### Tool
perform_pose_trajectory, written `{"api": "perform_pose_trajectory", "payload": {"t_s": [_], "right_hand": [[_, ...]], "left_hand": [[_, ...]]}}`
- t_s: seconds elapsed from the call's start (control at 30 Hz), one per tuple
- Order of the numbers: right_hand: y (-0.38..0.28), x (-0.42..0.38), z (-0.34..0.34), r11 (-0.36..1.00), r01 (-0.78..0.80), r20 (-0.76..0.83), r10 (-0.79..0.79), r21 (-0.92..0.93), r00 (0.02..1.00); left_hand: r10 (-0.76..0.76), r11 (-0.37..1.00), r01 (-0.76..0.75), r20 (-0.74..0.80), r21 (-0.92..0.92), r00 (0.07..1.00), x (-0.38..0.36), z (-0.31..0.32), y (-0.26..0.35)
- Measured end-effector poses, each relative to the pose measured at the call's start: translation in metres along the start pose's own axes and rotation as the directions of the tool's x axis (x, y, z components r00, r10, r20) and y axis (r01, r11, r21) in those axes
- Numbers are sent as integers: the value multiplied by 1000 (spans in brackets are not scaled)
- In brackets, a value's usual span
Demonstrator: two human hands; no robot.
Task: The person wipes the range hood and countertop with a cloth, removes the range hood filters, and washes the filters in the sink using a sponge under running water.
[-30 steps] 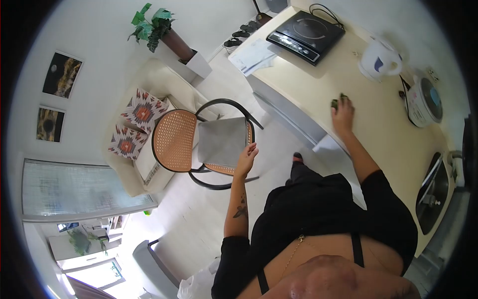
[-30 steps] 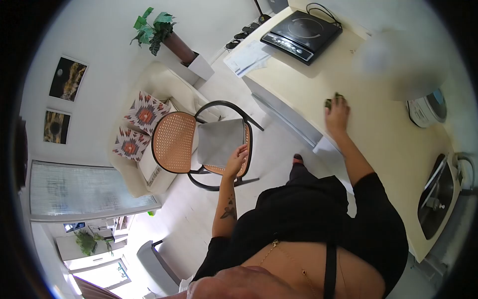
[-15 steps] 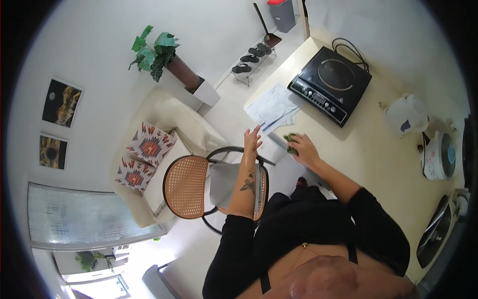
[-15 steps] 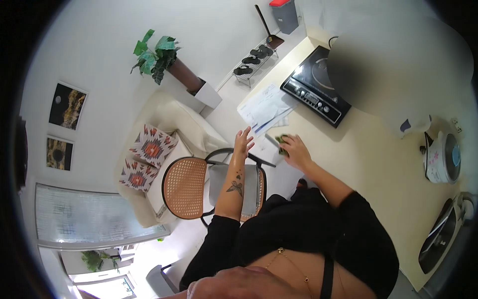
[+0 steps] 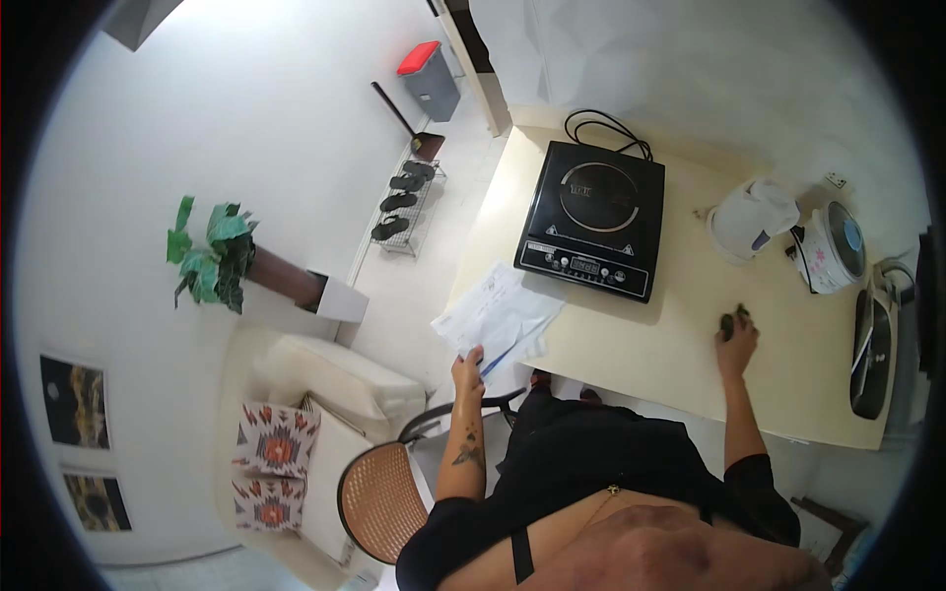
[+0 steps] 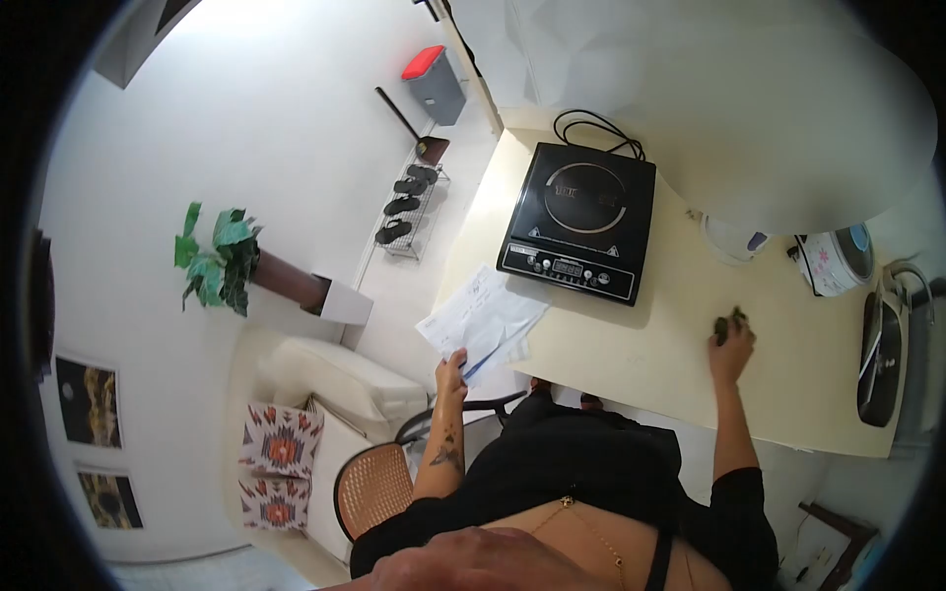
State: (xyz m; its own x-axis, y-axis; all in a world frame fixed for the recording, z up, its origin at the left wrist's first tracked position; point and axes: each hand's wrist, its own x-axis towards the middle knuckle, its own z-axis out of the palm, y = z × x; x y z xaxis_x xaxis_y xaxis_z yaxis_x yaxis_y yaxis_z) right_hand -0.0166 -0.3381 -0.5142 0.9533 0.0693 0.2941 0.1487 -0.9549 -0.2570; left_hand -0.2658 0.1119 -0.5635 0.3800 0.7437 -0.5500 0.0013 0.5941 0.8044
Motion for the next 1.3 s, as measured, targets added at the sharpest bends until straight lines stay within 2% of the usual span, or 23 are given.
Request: {"api": "perform_pose_trajectory", "payload": {"t_s": [0.1, 0.23, 0.3, 0.37, 0.4, 0.5, 0.57, 0.6, 0.63, 0.67, 0.7, 0.77, 0.8, 0.83, 0.87, 0.9, 0.97, 1.0, 1.07, 1.1, 1.17, 1.27, 1.3], "right_hand": [[-79, -28, -1, 939, 220, 133, -262, 266, 956], [-209, -3, -23, 657, 55, 474, -596, 752, 648], [-280, 28, -18, 451, 154, 204, -649, 879, 733], [-350, 71, -11, 411, 197, 82, -568, 890, 819], [-381, 93, 4, 421, 342, -76, -533, 840, 843], [-445, 174, 67, 584, 560, -242, -533, 588, 811], [-475, 213, 106, 817, 448, -111, -440, 362, 891], [-486, 225, 125, 821, 441, -111, -431, 362, 895], [-493, 235, 144, 926, 373, 194, -376, 57, 906], [-497, 240, 164, 899, 346, 450, -201, -269, 870], [-498, 240, 189, 906, 326, 442, -183, -272, 878], [-494, 246, 237, 965, 149, 155, -117, -216, 981], [-493, 258, 251, 992, 92, 120, -82, -84, 989], [-491, 266, 252, 993, 70, 105, -61, -90, 993], [-495, 274, 251, 988, 149, 180, -141, -29, 973], [-501, 286, 246, 974, 225, 241, -227, 35, 944], [-512, 278, 260, 906, 415, 129, -422, 77, 897], [-526, 270, 264, 924, 190, 166, -255, 333, 953], [-539, 240, 262, 816, 553, 76, -570, 166, 818], [-545, 219, 252, 695, 410, 139, -588, 591, 797], [-563, 191, 219, 528, 334, 89, -623, 781, 777], [-562, 209, 206, 491, 399, -178, -436, 774, 882], [-551, 223, 202, 619, 360, -117, -398, 698, 910]], "left_hand": [[41, 999, -38, 90, -37, 995, 22, -37, 23], [100, 966, -96, -8, 239, 995, 34, -80, 84], [150, 977, -147, -8, 156, 989, 52, -109, 96], [173, 985, -173, 21, 26, 985, 57, -126, 115], [168, 985, -169, 23, 29, 986, 58, -133, 121], [164, 982, -168, -50, -83, 985, 71, -155, 124], [172, 979, -178, -65, -101, 983, 87, -183, 106], [132, 988, -140, -115, -67, 985, 87, -189, 102], [94, 994, -100, -163, -32, 982, 85, -193, 97], [25, 1000, -28, -196, -11, 980, 79, -195, 97], [-38, 999, 40, -226, 8, 974, 77, -194, 99], [4, 993, -24, -162, -119, 987, 85, -215, 76], [6, 991, 18, -177, 134, 984, 84, -224, 72], [2, 992, 22, -183, 127, 983, 81, -228, 67], [-2, 992, 25, -189, 120, 982, 79, -232, 64], [-23, 988, -4, -174, -155, 984, 84, -228, 56], [-70, 993, 54, -160, -104, 985, 93, -233, 50], [-40, 993, 21, -168, -117, 985, 94, -224, 51], [-81, 991, 63, -159, -116, 984, 112, -221, 48], [-119, 988, 99, -171, -122, 978, 121, -220, 47], [-140, 988, 127, -160, -91, 977, 143, -220, 49], [-196, 981, 194, -178, -27, 964, 166, -223, 49], [-202, 979, 203, -175, -15, 964, 172, -221, 47]]}}
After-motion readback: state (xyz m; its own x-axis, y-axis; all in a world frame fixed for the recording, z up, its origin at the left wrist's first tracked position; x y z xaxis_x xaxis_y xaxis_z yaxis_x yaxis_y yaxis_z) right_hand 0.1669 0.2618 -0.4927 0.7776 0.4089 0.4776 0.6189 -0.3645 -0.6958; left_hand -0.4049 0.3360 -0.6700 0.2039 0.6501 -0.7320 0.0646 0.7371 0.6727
